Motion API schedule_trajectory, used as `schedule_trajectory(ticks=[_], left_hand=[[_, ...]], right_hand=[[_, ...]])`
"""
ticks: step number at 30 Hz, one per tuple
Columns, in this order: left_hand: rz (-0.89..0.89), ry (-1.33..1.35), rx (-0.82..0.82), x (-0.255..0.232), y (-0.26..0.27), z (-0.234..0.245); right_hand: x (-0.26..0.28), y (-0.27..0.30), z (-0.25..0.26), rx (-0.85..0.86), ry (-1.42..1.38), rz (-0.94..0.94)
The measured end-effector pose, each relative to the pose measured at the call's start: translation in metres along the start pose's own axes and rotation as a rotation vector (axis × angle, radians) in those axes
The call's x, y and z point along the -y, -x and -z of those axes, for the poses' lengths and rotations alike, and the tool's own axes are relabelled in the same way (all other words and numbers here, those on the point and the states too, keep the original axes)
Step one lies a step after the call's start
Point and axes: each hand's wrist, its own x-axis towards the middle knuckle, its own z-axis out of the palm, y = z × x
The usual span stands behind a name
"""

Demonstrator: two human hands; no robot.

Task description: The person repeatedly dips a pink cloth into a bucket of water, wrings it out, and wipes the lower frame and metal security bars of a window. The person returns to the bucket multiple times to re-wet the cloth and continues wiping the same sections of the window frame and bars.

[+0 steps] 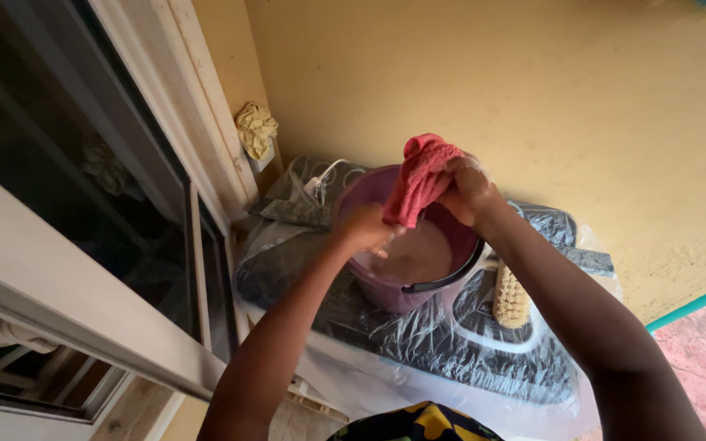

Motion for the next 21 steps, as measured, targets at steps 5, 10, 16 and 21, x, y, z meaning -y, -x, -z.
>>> schedule_trajectory(ticks=[5, 10, 16, 21], left_hand=[[0.204, 0.497, 0.073, -0.011, 0.000, 0.006], [0.202, 1.064, 0.179, -0.035, -0.002, -0.007], [0.269, 1.130, 0.002, -0.051, 0.002, -0.018], [0.155, 1.030, 0.130, -0.050, 0.015, -0.004]], right_hand=[[-0.011, 0.006, -0.003, -0.219, -0.084, -0.059], [-0.042, 0.005, 0.011, -0.228, -0.150, -0.187], [-0.047, 0.028, -0.007, -0.240, 0.142, -0.091], [-0.058, 0.019, 0.035, 0.101, 0.679, 0.243]])
